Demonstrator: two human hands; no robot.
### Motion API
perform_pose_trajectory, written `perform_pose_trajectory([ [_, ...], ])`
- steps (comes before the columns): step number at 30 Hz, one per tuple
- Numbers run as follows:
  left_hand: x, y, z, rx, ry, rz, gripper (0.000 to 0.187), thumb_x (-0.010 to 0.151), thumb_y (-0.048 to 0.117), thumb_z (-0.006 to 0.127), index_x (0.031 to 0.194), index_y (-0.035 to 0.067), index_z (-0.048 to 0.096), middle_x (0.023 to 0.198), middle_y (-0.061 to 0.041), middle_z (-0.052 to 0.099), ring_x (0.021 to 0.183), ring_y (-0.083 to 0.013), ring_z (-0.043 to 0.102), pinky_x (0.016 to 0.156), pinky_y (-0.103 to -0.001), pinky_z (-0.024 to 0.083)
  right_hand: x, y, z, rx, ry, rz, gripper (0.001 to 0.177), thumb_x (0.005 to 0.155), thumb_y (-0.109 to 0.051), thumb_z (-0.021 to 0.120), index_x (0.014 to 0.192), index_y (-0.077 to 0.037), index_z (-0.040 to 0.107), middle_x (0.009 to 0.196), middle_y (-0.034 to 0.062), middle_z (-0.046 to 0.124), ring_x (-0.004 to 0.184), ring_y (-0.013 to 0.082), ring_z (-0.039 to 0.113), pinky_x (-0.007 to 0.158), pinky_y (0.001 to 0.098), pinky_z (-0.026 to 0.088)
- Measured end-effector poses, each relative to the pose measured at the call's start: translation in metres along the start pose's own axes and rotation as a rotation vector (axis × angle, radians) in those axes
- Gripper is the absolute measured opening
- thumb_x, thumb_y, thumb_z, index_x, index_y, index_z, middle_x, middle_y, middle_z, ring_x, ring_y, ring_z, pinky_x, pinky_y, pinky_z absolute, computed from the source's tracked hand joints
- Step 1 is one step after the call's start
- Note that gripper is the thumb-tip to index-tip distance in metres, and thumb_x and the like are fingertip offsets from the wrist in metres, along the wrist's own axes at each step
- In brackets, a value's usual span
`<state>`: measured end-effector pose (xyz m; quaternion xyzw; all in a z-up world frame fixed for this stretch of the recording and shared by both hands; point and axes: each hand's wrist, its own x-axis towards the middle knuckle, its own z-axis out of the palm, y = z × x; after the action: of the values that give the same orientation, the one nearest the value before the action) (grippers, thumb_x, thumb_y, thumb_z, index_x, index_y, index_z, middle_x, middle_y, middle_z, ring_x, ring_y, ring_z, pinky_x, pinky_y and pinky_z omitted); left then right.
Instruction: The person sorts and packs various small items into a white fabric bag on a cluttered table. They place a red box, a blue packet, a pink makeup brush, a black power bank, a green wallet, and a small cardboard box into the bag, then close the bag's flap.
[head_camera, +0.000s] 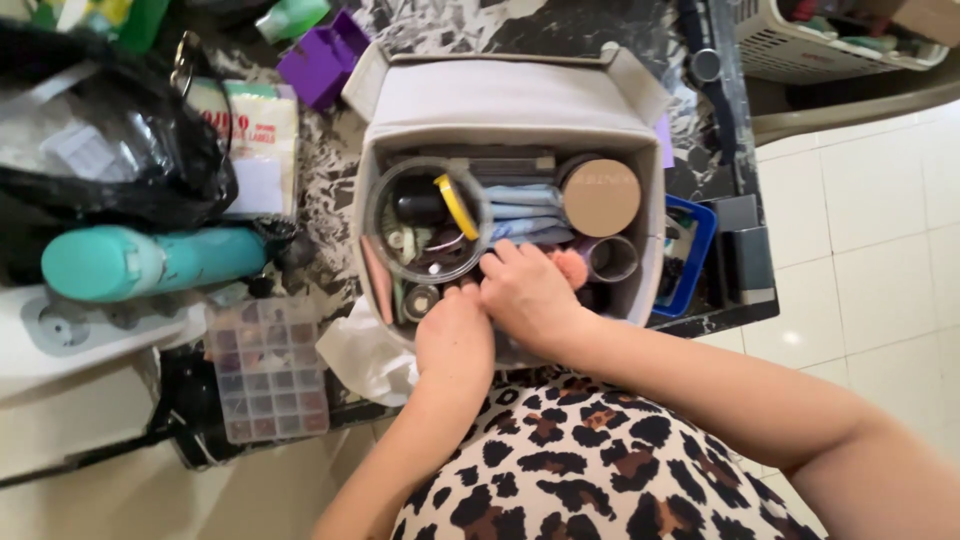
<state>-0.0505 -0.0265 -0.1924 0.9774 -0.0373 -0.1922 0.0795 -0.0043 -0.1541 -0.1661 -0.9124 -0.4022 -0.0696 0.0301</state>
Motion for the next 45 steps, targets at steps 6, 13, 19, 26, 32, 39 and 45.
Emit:
perform_pose_trajectory([
  [6,-0.003,0.003,-0.022,0.043,0.031,0.063,0.016,0.094,0.007,0.051,0.103,0.008,0.064,0.088,-0.006,0.067,0.070,-0.0303,0.076,0.061,-0.044,0.063,-0.013,0.042,-0.062,0.204,0.057,-0.002,0.009,0.083,-0.012,0.060,0.075,-0.014,0.063,0.079,0.0018,0.061,0.089,0.0247,0.056,0.067,0.0343,0.042],
  [13,0.002,0.020,-0.061,0.098,-0.123,-0.081,0.015,0.096,0.013,0.054,0.097,0.013,0.069,0.092,-0.006,0.070,0.082,-0.0338,0.074,0.071,-0.045,0.061,-0.101,0.214,-0.044,0.340,0.500,0.717,0.014,0.094,-0.004,0.070,0.103,-0.008,0.081,0.089,0.0067,0.076,0.081,0.0239,0.071,0.077,0.0343,0.055],
  [19,0.014,0.042,-0.075,0.109,-0.351,-0.316,0.024,0.100,0.020,0.052,0.102,0.017,0.076,0.105,-0.007,0.074,0.099,-0.0380,0.074,0.084,-0.046,0.059,-0.142,0.284,0.072,0.448,0.177,1.001,0.023,0.085,-0.021,0.075,0.103,-0.007,0.080,0.091,0.0101,0.079,0.082,0.0241,0.075,0.080,0.0385,0.055],
  [26,0.016,0.049,-0.068,0.129,-0.324,-0.407,0.021,0.101,0.026,0.053,0.104,0.020,0.073,0.108,-0.006,0.073,0.101,-0.0353,0.073,0.085,-0.045,0.059,-0.125,0.290,0.109,0.455,0.055,0.915,0.061,0.082,-0.014,0.070,0.138,-0.002,0.052,0.121,0.0260,0.057,0.111,0.0475,0.057,0.096,0.0509,0.046],
  [32,0.016,0.053,-0.063,0.075,-0.290,-0.496,0.023,0.101,0.029,0.052,0.107,0.023,0.073,0.108,-0.009,0.074,0.102,-0.0378,0.072,0.084,-0.047,0.058,-0.081,0.274,0.053,0.331,0.114,0.773,0.052,0.089,-0.016,0.080,0.133,0.002,0.059,0.110,0.0245,0.062,0.098,0.0326,0.059,0.079,0.0383,0.058],
  [39,0.012,0.060,-0.059,0.075,-0.216,-0.501,0.022,0.099,0.020,0.052,0.099,0.019,0.074,0.100,-0.007,0.073,0.094,-0.0336,0.074,0.078,-0.045,0.058,-0.069,0.260,0.100,0.424,0.016,0.548,0.008,0.081,0.008,0.063,0.084,0.007,0.056,0.104,0.0221,0.044,0.092,0.0435,0.048,0.061,0.0559,0.051],
  [45,0.009,0.058,-0.054,0.034,-0.167,-0.513,0.022,0.099,0.024,0.052,0.104,0.022,0.073,0.099,-0.011,0.073,0.094,-0.0382,0.072,0.078,-0.048,0.057,-0.085,0.286,0.056,0.677,-0.053,0.845,0.034,0.088,0.010,0.058,0.119,-0.002,0.066,0.120,0.0181,0.060,0.113,0.0304,0.057,0.104,0.0401,0.050],
])
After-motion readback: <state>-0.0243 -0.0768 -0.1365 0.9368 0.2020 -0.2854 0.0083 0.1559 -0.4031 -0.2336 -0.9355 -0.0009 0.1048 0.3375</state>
